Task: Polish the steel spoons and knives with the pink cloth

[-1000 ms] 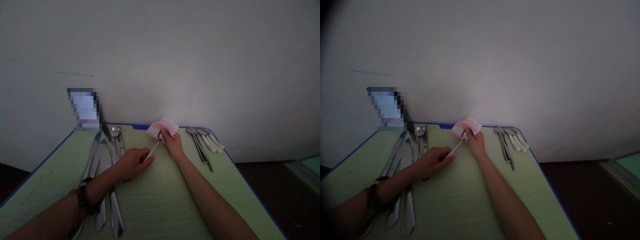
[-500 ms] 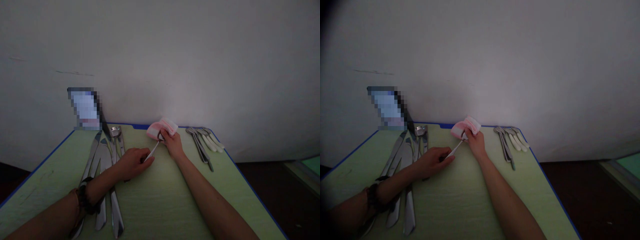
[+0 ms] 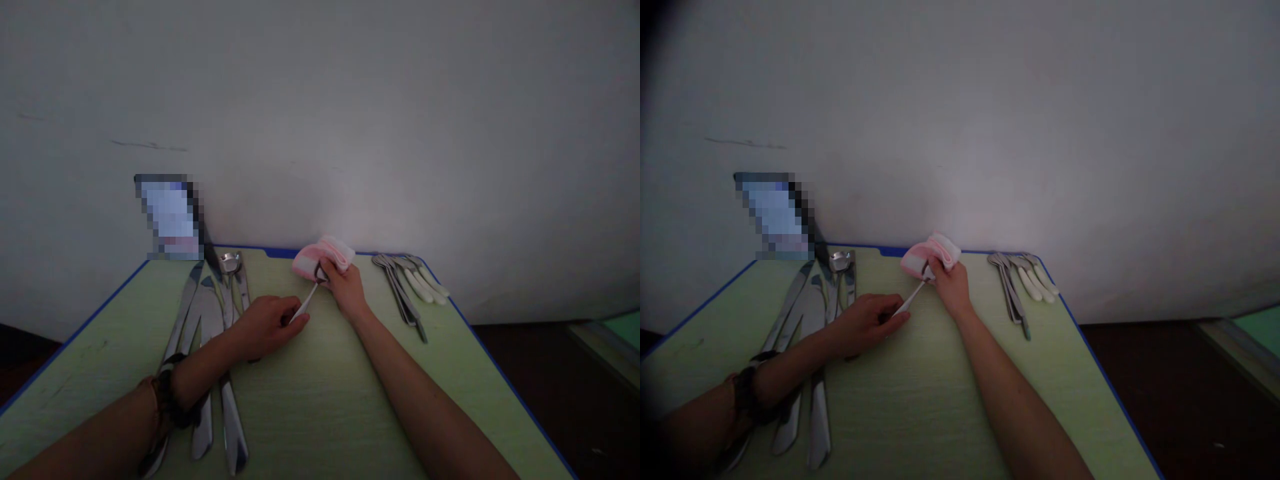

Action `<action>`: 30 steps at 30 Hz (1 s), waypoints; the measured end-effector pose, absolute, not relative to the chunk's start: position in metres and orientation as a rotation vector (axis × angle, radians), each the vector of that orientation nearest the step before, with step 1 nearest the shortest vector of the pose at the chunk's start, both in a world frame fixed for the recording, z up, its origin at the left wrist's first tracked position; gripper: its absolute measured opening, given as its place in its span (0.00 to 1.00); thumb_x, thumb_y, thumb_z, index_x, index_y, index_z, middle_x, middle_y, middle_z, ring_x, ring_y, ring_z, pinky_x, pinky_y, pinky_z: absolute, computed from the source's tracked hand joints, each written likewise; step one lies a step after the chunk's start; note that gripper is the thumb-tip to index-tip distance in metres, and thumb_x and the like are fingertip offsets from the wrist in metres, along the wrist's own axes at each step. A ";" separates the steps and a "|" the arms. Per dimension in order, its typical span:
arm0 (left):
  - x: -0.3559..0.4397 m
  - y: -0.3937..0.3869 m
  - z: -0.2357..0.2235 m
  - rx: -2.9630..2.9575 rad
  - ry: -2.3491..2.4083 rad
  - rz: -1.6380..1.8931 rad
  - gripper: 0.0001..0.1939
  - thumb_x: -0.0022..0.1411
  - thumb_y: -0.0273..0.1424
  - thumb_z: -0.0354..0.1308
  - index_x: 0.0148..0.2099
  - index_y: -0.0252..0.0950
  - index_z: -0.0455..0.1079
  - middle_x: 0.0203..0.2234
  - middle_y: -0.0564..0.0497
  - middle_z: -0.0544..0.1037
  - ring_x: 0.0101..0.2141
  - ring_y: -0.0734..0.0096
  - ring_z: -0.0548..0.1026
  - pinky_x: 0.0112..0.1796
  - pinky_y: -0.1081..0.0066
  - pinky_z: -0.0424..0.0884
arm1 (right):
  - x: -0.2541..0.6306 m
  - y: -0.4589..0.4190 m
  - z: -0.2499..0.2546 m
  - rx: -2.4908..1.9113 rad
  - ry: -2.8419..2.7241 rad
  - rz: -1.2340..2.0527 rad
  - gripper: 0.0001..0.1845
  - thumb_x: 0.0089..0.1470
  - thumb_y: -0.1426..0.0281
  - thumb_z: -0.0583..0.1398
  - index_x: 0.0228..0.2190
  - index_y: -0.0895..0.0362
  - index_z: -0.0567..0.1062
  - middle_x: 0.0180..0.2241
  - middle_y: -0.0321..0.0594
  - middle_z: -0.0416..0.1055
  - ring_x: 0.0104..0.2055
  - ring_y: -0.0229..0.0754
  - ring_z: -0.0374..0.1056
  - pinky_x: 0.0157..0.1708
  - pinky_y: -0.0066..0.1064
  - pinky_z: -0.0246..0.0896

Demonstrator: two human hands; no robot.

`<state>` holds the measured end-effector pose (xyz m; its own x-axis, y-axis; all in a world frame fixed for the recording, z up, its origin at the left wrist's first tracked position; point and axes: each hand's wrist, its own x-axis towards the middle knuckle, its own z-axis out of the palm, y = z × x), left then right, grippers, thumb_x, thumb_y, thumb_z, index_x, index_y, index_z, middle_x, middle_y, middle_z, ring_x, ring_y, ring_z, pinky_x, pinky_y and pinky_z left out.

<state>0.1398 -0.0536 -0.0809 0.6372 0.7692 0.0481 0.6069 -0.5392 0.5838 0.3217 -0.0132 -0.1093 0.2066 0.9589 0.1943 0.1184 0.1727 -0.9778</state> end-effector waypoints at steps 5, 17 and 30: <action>0.141 -0.054 -0.079 2.318 1.083 0.395 0.17 0.61 0.40 0.44 0.25 0.37 0.57 0.17 0.57 0.61 0.20 0.76 0.61 0.24 0.75 0.52 | 0.321 -0.012 -0.111 -1.234 -1.192 0.866 0.18 0.46 0.57 0.60 0.32 0.59 0.77 0.30 0.40 0.75 0.32 0.41 0.70 0.36 0.34 0.66; 0.140 -0.054 -0.081 2.328 1.059 0.413 0.16 0.62 0.40 0.44 0.25 0.36 0.58 0.17 0.57 0.60 0.20 0.76 0.61 0.24 0.75 0.52 | 0.320 -0.015 -0.107 -1.216 -1.178 0.880 0.17 0.46 0.58 0.60 0.33 0.59 0.77 0.31 0.40 0.76 0.33 0.42 0.70 0.36 0.34 0.67; 0.140 -0.054 -0.080 2.306 1.082 0.390 0.17 0.61 0.41 0.43 0.24 0.36 0.56 0.17 0.57 0.59 0.20 0.76 0.60 0.24 0.75 0.52 | 0.322 -0.013 -0.111 -1.259 -1.220 0.843 0.19 0.47 0.56 0.59 0.32 0.59 0.77 0.30 0.41 0.76 0.33 0.43 0.70 0.35 0.34 0.66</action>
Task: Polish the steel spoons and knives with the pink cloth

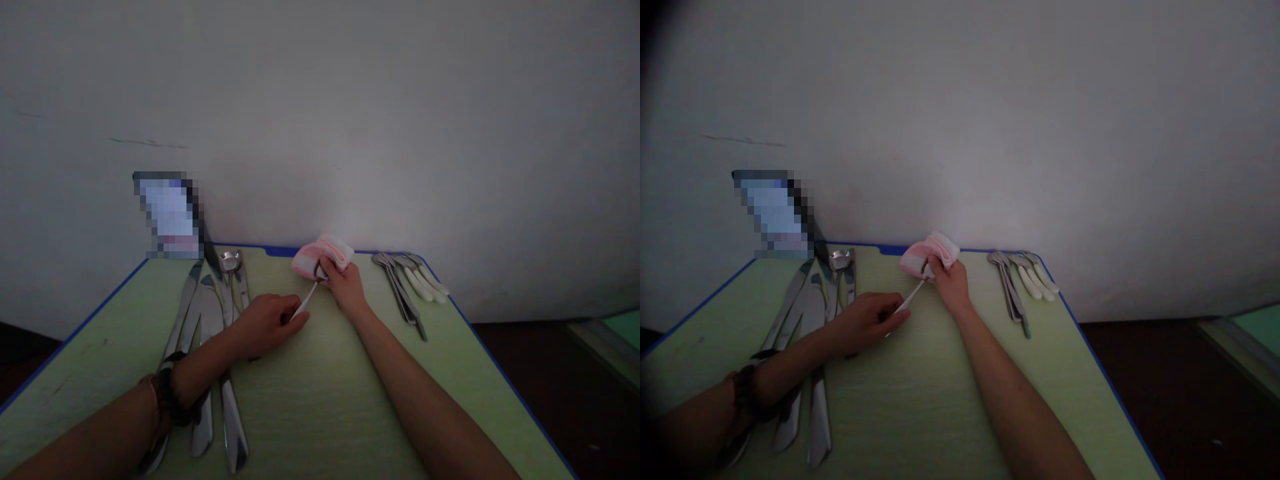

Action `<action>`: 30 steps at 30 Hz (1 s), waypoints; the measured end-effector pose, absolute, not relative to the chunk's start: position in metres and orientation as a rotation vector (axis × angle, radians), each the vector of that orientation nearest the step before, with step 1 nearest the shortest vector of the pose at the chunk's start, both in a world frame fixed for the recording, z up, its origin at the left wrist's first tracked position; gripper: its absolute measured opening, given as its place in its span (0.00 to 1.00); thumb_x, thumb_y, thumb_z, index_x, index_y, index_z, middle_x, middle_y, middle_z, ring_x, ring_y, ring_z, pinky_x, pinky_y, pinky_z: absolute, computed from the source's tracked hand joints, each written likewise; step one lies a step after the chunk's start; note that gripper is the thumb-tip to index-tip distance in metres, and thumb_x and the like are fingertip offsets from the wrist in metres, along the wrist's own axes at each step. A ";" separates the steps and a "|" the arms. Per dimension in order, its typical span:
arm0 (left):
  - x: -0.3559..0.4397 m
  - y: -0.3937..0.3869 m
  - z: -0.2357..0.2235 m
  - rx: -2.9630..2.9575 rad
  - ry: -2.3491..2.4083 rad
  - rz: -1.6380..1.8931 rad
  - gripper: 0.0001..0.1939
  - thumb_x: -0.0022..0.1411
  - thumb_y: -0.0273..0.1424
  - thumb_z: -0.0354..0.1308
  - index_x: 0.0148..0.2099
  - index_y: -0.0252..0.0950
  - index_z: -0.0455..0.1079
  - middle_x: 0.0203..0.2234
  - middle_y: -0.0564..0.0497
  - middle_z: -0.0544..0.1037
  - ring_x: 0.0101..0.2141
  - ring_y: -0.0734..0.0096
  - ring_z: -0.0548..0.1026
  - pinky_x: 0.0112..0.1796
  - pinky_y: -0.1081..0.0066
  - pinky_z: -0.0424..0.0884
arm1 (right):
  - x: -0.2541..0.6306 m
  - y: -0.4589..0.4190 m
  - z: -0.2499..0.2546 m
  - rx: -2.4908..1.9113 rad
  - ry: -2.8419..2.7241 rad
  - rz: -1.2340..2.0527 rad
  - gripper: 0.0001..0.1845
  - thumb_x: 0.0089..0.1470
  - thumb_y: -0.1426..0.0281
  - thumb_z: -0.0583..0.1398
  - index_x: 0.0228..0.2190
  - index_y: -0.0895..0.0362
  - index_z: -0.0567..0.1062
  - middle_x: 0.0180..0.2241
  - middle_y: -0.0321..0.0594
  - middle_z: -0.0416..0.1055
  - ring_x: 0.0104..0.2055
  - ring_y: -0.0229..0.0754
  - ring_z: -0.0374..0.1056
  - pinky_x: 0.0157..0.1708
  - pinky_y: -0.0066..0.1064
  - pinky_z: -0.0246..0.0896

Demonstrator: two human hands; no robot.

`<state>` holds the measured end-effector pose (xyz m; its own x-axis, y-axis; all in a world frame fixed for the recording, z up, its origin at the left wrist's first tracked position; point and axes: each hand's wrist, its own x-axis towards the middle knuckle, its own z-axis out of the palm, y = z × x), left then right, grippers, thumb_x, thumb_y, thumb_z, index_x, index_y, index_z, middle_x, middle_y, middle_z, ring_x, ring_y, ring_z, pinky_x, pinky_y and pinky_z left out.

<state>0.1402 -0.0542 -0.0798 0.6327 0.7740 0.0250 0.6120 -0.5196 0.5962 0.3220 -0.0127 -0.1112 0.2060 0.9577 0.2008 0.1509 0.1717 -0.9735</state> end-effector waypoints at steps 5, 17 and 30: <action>0.141 -0.054 -0.081 2.311 1.080 0.390 0.17 0.61 0.41 0.43 0.25 0.36 0.57 0.17 0.57 0.60 0.20 0.76 0.60 0.24 0.75 0.52 | 0.322 -0.013 -0.110 -1.262 -1.212 0.853 0.19 0.47 0.56 0.59 0.32 0.59 0.77 0.28 0.40 0.75 0.31 0.42 0.70 0.33 0.32 0.66; 0.141 -0.053 -0.082 2.320 1.087 0.393 0.16 0.60 0.40 0.44 0.25 0.36 0.57 0.17 0.57 0.61 0.20 0.76 0.60 0.24 0.75 0.52 | 0.321 -0.013 -0.108 -1.243 -1.230 0.847 0.19 0.47 0.57 0.59 0.33 0.59 0.77 0.31 0.41 0.76 0.34 0.43 0.70 0.36 0.35 0.67; 0.140 -0.053 -0.083 2.327 1.092 0.377 0.16 0.60 0.40 0.45 0.25 0.36 0.57 0.17 0.57 0.61 0.21 0.75 0.61 0.24 0.75 0.52 | 0.313 -0.024 -0.092 -1.280 -1.092 1.026 0.12 0.42 0.62 0.61 0.27 0.58 0.75 0.26 0.37 0.74 0.27 0.40 0.70 0.27 0.30 0.68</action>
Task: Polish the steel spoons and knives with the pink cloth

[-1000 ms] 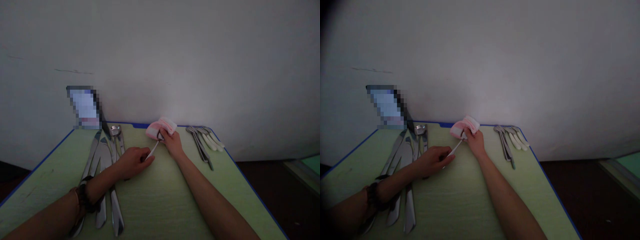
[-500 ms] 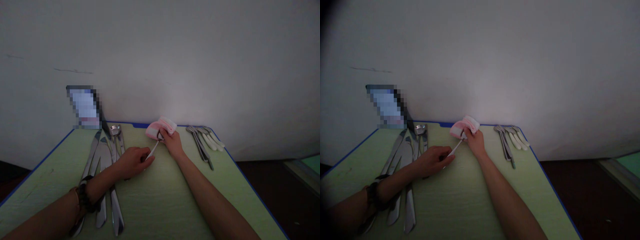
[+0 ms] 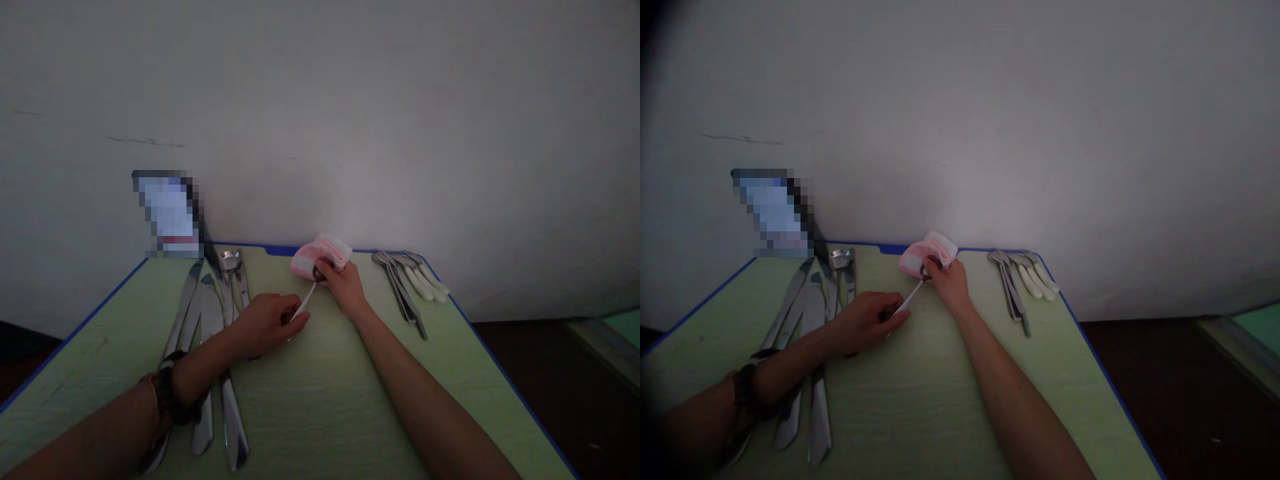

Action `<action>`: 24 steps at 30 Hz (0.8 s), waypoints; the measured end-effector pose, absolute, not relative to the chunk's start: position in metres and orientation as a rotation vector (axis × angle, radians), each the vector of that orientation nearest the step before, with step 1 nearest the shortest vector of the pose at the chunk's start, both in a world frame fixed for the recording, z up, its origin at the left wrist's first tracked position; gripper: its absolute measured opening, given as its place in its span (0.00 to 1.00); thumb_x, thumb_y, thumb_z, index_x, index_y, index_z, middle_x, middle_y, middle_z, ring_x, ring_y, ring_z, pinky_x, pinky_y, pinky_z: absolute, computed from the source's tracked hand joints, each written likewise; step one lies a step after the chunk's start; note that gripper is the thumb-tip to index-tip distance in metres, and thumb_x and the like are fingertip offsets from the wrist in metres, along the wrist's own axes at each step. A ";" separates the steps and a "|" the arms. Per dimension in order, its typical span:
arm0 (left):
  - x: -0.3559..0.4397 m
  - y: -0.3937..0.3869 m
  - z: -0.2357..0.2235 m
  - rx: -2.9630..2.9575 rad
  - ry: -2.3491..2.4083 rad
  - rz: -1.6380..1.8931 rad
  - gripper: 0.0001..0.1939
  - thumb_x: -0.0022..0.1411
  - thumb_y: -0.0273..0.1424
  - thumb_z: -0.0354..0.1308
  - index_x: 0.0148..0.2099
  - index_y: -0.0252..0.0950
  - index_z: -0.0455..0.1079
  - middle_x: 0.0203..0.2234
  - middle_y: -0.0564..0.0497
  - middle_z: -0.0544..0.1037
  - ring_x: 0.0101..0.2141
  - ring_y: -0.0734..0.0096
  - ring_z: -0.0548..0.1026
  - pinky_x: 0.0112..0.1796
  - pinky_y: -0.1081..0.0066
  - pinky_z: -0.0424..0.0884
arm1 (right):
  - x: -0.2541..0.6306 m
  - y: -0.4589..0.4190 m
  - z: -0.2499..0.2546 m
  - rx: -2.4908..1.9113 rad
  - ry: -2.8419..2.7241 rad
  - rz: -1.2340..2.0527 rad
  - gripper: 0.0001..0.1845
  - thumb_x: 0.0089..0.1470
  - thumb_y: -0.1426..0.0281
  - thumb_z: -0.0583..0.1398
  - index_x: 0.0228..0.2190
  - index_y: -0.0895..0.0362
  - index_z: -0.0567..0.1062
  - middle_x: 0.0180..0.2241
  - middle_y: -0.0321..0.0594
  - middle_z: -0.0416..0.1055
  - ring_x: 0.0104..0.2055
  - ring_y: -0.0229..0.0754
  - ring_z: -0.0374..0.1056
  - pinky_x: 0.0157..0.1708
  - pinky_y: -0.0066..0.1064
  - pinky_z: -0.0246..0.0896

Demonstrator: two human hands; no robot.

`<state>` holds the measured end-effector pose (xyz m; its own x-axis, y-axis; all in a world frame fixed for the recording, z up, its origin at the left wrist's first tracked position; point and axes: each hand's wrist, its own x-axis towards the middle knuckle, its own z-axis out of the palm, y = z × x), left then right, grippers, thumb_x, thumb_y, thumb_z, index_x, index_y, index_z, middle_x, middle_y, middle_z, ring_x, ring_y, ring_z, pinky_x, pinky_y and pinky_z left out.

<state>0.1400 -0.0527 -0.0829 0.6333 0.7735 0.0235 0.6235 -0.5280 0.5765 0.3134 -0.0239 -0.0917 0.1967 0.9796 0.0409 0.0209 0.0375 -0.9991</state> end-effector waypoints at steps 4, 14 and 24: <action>0.140 -0.052 -0.083 2.333 1.102 0.372 0.16 0.60 0.41 0.45 0.25 0.37 0.58 0.17 0.57 0.61 0.20 0.75 0.61 0.24 0.75 0.52 | 0.314 -0.023 -0.093 -1.281 -1.096 1.012 0.13 0.41 0.62 0.61 0.28 0.58 0.75 0.26 0.37 0.74 0.28 0.39 0.70 0.28 0.30 0.69; 0.141 -0.052 -0.082 2.323 1.136 0.348 0.15 0.61 0.40 0.43 0.26 0.37 0.58 0.17 0.57 0.63 0.21 0.74 0.63 0.24 0.75 0.53 | 0.313 -0.023 -0.093 -1.199 -0.990 1.054 0.12 0.41 0.62 0.60 0.28 0.57 0.75 0.27 0.36 0.74 0.29 0.39 0.69 0.28 0.29 0.69; 0.141 -0.052 -0.082 2.326 1.120 0.359 0.15 0.61 0.39 0.44 0.26 0.37 0.58 0.17 0.56 0.63 0.21 0.74 0.62 0.23 0.75 0.53 | 0.312 -0.024 -0.092 -1.151 -0.980 1.086 0.17 0.41 0.60 0.62 0.32 0.59 0.75 0.30 0.38 0.74 0.30 0.39 0.69 0.27 0.30 0.69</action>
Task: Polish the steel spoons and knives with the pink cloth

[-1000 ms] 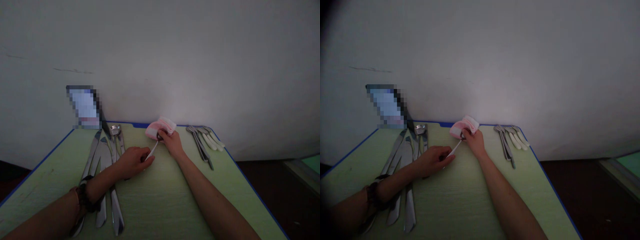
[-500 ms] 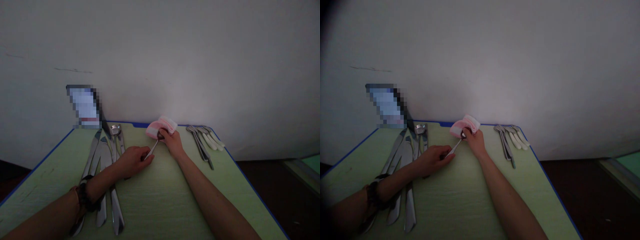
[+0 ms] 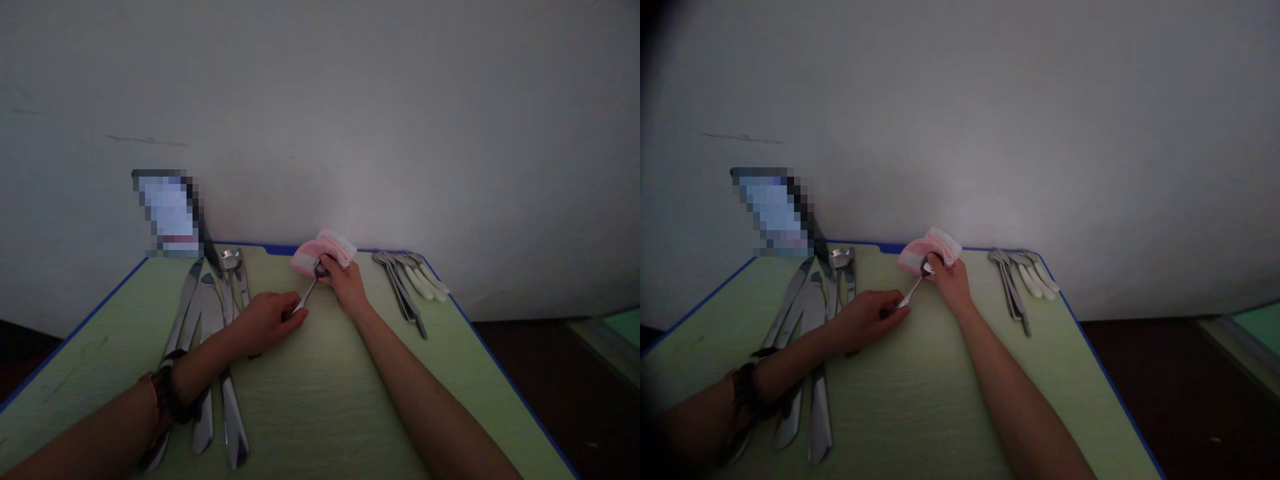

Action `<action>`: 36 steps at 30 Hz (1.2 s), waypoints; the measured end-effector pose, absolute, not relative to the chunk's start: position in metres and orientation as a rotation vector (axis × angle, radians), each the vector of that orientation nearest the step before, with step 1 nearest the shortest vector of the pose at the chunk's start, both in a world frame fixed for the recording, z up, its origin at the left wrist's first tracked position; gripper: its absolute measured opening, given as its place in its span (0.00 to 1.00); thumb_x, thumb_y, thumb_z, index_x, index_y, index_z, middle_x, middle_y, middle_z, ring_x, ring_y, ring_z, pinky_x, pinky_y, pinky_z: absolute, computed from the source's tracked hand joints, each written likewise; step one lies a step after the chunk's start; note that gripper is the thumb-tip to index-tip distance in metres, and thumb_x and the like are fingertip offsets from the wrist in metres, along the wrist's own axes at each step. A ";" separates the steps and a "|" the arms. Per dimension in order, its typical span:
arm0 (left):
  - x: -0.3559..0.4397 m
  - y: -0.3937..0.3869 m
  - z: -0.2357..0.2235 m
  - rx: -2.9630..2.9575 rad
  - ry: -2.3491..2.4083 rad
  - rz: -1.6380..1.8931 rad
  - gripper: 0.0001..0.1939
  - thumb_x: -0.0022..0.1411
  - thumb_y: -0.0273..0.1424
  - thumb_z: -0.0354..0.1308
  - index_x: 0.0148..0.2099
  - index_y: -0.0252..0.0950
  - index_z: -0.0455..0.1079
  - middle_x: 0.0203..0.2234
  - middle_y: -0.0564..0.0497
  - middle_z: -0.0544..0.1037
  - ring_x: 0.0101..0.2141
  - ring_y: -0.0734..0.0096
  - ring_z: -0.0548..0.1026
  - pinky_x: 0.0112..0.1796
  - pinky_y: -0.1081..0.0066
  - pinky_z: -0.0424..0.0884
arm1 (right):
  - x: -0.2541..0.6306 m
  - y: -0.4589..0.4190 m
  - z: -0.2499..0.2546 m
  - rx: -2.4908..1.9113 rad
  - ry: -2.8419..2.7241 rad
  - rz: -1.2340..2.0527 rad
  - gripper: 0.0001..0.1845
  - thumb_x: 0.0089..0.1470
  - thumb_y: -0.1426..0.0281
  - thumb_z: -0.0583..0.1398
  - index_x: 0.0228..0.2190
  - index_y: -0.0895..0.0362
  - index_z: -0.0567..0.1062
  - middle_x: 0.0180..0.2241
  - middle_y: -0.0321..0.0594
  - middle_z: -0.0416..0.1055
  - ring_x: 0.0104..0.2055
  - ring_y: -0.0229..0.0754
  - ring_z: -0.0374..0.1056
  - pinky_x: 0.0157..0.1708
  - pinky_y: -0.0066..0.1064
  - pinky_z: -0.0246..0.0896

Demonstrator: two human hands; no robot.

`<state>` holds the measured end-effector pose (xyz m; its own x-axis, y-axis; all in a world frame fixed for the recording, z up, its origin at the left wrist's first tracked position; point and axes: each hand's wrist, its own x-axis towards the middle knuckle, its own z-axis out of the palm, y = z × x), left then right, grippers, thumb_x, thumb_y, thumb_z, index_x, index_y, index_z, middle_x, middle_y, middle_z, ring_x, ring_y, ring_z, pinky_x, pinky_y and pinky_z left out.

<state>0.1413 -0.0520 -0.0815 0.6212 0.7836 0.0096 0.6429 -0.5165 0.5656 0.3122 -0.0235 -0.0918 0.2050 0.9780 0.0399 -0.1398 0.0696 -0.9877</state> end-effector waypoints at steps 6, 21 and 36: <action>0.141 -0.052 -0.083 2.342 1.119 0.367 0.15 0.61 0.40 0.45 0.25 0.37 0.57 0.17 0.57 0.63 0.21 0.75 0.62 0.24 0.75 0.53 | 0.313 -0.025 -0.090 -1.135 -1.001 1.115 0.19 0.41 0.58 0.62 0.35 0.57 0.75 0.32 0.38 0.75 0.31 0.40 0.70 0.27 0.29 0.69; 0.140 -0.051 -0.086 2.388 1.113 0.345 0.15 0.61 0.39 0.46 0.26 0.36 0.60 0.18 0.56 0.65 0.21 0.74 0.63 0.24 0.75 0.53 | 0.315 -0.021 -0.094 -1.136 -0.971 1.105 0.12 0.42 0.60 0.58 0.25 0.57 0.72 0.21 0.33 0.69 0.23 0.36 0.63 0.25 0.29 0.67; 0.140 -0.052 -0.085 2.365 1.124 0.343 0.15 0.61 0.39 0.45 0.25 0.37 0.59 0.18 0.56 0.65 0.21 0.74 0.63 0.24 0.75 0.53 | 0.314 -0.024 -0.090 -1.123 -1.030 1.154 0.14 0.41 0.62 0.62 0.31 0.57 0.74 0.28 0.35 0.73 0.28 0.38 0.68 0.29 0.31 0.69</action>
<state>0.1402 -0.0518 -0.0845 0.6285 0.7777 0.0140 0.6532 -0.5374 0.5334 0.3140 -0.0237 -0.0901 0.1268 0.9913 0.0347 -0.1468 0.0534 -0.9877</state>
